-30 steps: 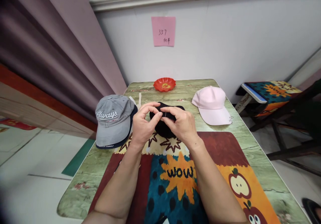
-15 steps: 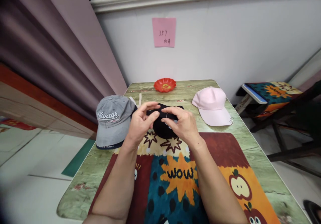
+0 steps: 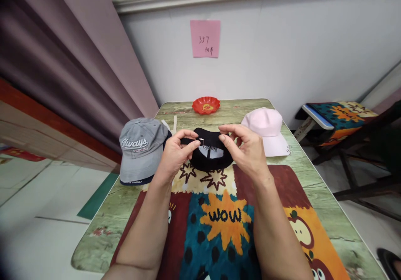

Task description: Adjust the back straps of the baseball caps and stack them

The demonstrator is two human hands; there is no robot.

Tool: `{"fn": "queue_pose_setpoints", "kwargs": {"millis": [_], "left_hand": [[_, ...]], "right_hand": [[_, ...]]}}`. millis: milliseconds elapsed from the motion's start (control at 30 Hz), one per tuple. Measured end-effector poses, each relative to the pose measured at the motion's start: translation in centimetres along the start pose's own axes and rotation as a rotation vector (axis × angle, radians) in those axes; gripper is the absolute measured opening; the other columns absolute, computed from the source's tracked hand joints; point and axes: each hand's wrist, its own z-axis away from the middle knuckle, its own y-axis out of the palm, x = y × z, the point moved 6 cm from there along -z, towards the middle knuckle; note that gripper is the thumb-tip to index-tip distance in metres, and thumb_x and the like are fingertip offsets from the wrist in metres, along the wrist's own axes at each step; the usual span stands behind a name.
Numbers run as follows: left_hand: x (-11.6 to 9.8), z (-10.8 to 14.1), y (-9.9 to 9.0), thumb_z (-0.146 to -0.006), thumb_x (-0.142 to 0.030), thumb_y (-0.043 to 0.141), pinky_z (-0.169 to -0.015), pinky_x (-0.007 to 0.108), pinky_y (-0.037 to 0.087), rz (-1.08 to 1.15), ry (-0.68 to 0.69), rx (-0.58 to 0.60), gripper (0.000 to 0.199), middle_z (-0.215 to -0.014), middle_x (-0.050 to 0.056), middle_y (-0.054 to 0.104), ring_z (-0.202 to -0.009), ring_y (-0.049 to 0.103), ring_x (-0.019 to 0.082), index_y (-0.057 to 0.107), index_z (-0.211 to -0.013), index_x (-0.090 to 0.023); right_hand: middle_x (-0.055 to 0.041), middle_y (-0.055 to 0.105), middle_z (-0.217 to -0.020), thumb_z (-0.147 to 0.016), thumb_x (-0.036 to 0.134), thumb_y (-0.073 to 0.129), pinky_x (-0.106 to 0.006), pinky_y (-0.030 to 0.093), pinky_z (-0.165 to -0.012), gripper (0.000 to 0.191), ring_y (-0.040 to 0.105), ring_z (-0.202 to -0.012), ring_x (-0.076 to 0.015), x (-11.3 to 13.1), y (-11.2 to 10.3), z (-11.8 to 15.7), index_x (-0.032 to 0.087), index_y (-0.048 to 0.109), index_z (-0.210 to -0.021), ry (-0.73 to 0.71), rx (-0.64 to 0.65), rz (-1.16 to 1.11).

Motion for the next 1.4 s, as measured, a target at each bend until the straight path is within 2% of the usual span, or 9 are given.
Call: {"fn": "queue_pose_setpoints", "kwargs": {"millis": [100,233,400,533,767,900,1000,1200,1400], "left_hand": [[-0.1,0.2,0.5,-0.076,-0.036,0.081,-0.039,0.016,0.036,0.018,-0.002,0.007,0.034,-0.064,-0.008,0.056,-0.042,0.05,0.006,0.054,-0.091,-0.022],[-0.4,0.5,1.3,-0.08,-0.036,0.076,-0.04,0.017,0.042,0.038,-0.026,0.097,0.028,-0.057,-0.007,0.056,-0.044,0.054,0.009,0.054,-0.089,-0.021],[-1.2,0.6,1.2,-0.078,-0.032,0.077,-0.042,0.018,0.045,0.106,0.028,0.069,0.024,-0.095,0.005,0.071,-0.055,0.062,0.008,0.058,-0.08,-0.017],[-1.5,0.8,1.3,-0.079,-0.036,0.076,-0.04,0.018,0.043,0.139,0.018,0.085,0.026,-0.117,0.012,0.071,-0.055,0.06,0.007,0.063,-0.073,-0.014],[-1.2,0.8,1.7,-0.081,-0.047,0.076,-0.038,0.018,0.04,0.199,-0.046,0.163,0.034,-0.102,0.012,0.074,-0.057,0.062,0.009,0.068,-0.083,-0.015],[-0.4,0.2,0.9,-0.092,-0.061,0.057,-0.039,0.019,0.04,0.152,-0.038,0.161,0.045,-0.084,0.005,0.071,-0.056,0.063,0.012,0.066,-0.105,-0.019],[-0.1,0.0,0.8,-0.094,-0.054,0.058,-0.044,0.019,0.041,0.002,0.007,0.219,0.039,-0.065,0.0,0.063,-0.05,0.057,0.011,0.068,-0.111,-0.019],[0.0,0.0,1.8,-0.076,-0.024,0.079,-0.049,0.017,0.04,-0.008,0.117,0.179,0.034,-0.097,0.002,0.064,-0.054,0.05,0.004,0.067,-0.107,-0.021],[-0.1,0.1,2.3,-0.076,-0.023,0.079,-0.048,0.015,0.039,0.013,0.123,0.161,0.034,-0.093,0.0,0.058,-0.054,0.049,0.003,0.063,-0.106,-0.021]], "right_hand": [[-0.0061,0.076,-0.099,-0.091,0.031,0.068,-0.029,0.051,-0.056,0.019,0.06,-0.061,-0.0134,1.5,1.7,0.5,0.022,0.076,-0.106,-0.037,0.064,0.007],[-0.0064,0.075,-0.107,-0.093,0.024,0.063,-0.029,0.054,-0.063,0.021,0.063,-0.065,-0.0133,2.4,3.9,0.9,0.024,0.075,-0.11,-0.101,0.149,0.055],[-0.005,0.075,-0.111,-0.092,0.02,0.062,-0.029,0.057,-0.068,0.028,0.067,-0.069,-0.0138,2.0,4.4,0.9,0.026,0.074,-0.115,-0.082,0.18,0.047],[-0.0054,0.075,-0.107,-0.092,0.021,0.064,-0.028,0.057,-0.064,0.023,0.067,-0.069,-0.0141,2.2,4.2,0.9,0.024,0.074,-0.112,-0.096,0.174,0.021],[-0.006,0.073,-0.094,-0.091,0.03,0.067,-0.03,0.055,-0.065,0.008,0.066,-0.072,-0.0164,1.5,3.9,0.6,0.022,0.071,-0.092,-0.071,0.166,0.004],[-0.0068,0.071,-0.097,-0.092,0.032,0.064,-0.029,0.055,-0.069,0.013,0.066,-0.079,-0.0174,0.3,4.0,0.5,0.021,0.065,-0.084,0.008,0.202,-0.116],[-0.0061,0.07,-0.1,-0.092,0.037,0.063,-0.029,0.054,-0.071,0.019,0.064,-0.08,-0.0166,-0.7,4.4,0.5,0.021,0.061,-0.082,0.103,0.23,-0.26],[0.0011,0.061,-0.071,-0.087,0.053,0.069,-0.027,0.053,-0.065,0.034,0.059,-0.066,-0.0139,-1.5,4.8,0.3,0.021,0.061,-0.079,0.261,0.168,-0.444],[0.0019,0.061,-0.072,-0.085,0.057,0.073,-0.025,0.053,-0.061,0.038,0.057,-0.06,-0.0113,-1.5,4.7,0.4,0.022,0.059,-0.078,0.303,0.107,-0.479]]}}
